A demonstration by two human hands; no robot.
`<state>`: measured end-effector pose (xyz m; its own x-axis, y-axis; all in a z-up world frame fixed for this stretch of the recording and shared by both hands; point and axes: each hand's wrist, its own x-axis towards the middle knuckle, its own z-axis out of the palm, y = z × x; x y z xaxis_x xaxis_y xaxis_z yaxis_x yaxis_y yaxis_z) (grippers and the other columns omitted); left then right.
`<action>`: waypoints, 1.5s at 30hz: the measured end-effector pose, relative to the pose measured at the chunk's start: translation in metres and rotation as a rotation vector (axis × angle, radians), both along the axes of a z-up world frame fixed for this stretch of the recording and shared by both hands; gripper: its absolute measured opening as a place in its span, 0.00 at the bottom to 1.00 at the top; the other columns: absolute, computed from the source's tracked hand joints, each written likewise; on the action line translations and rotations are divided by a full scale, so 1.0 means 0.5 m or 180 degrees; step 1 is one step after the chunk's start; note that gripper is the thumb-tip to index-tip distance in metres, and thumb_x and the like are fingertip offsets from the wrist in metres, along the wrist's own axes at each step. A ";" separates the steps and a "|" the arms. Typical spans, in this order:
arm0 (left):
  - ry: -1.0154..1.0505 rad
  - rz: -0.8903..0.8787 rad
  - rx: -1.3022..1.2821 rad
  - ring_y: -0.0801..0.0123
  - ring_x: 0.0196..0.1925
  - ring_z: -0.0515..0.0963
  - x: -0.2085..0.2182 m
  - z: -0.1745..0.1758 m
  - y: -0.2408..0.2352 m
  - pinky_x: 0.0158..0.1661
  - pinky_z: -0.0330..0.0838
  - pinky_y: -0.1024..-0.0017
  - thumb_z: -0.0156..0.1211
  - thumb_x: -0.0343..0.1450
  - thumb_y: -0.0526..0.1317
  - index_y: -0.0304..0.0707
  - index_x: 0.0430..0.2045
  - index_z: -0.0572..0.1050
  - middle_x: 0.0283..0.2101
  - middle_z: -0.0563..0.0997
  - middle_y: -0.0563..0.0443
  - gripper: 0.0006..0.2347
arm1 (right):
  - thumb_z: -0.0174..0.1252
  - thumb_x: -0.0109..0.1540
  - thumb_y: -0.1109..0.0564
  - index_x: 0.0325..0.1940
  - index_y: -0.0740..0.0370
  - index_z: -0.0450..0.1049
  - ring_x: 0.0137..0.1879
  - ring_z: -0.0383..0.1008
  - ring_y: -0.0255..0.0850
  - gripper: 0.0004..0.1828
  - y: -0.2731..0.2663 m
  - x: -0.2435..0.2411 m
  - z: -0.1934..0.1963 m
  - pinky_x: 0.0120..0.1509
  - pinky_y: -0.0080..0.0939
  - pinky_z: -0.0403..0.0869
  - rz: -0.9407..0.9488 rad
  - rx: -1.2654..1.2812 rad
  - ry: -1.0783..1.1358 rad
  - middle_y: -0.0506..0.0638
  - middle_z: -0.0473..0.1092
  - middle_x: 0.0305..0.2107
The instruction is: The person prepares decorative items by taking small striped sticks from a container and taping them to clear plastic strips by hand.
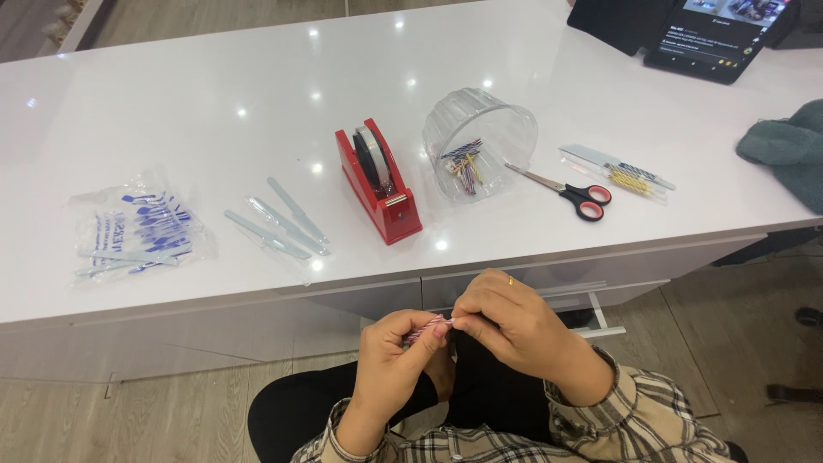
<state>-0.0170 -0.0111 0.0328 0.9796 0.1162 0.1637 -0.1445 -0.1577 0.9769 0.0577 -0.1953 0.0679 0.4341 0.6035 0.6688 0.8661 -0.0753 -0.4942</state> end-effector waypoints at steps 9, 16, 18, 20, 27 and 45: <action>-0.0211 -0.0056 0.0131 0.78 0.30 0.83 0.004 -0.010 -0.009 0.34 0.77 0.79 0.63 0.71 0.43 0.45 0.31 0.85 0.27 0.87 0.58 0.07 | 0.50 0.70 0.53 0.35 0.59 0.68 0.33 0.64 0.40 0.11 0.003 -0.004 -0.013 0.43 0.38 0.67 -0.0092 -0.0110 0.0338 0.45 0.66 0.27; -0.0235 0.0217 0.0112 0.74 0.39 0.87 0.007 -0.025 -0.003 0.40 0.81 0.79 0.56 0.73 0.47 0.42 0.40 0.85 0.39 0.89 0.55 0.13 | 0.49 0.70 0.53 0.36 0.58 0.70 0.33 0.65 0.39 0.11 -0.005 -0.002 -0.026 0.43 0.37 0.68 -0.0257 -0.0015 0.0385 0.45 0.68 0.27; -0.0157 0.0258 -0.0504 0.67 0.44 0.89 0.010 -0.032 -0.002 0.42 0.83 0.74 0.55 0.74 0.46 0.38 0.40 0.84 0.41 0.87 0.50 0.13 | 0.49 0.70 0.54 0.37 0.59 0.71 0.35 0.67 0.39 0.10 -0.008 -0.003 -0.026 0.44 0.37 0.68 -0.0307 0.0048 0.0573 0.46 0.69 0.29; 0.0012 0.0220 -0.0859 0.70 0.38 0.84 0.016 -0.060 -0.002 0.37 0.79 0.75 0.55 0.75 0.45 0.36 0.43 0.83 0.37 0.86 0.49 0.14 | 0.49 0.70 0.53 0.37 0.59 0.71 0.35 0.68 0.38 0.11 -0.006 -0.006 -0.029 0.43 0.36 0.69 -0.0362 0.0091 0.0703 0.46 0.69 0.28; 0.0175 0.0276 -0.1857 0.74 0.26 0.73 0.025 -0.080 -0.014 0.30 0.69 0.77 0.48 0.78 0.44 0.32 0.50 0.78 0.29 0.77 0.53 0.16 | 0.51 0.69 0.51 0.34 0.57 0.72 0.33 0.66 0.35 0.12 0.001 -0.012 -0.055 0.42 0.33 0.67 -0.0666 0.0350 0.1440 0.43 0.68 0.26; -0.1374 0.0807 -0.0206 0.80 0.24 0.71 0.011 -0.085 -0.048 0.29 0.68 0.81 0.67 0.71 0.39 0.39 0.40 0.83 0.20 0.74 0.61 0.07 | 0.53 0.70 0.53 0.35 0.61 0.70 0.34 0.68 0.39 0.12 0.055 -0.043 -0.130 0.43 0.38 0.71 0.0585 0.1968 0.3967 0.49 0.69 0.27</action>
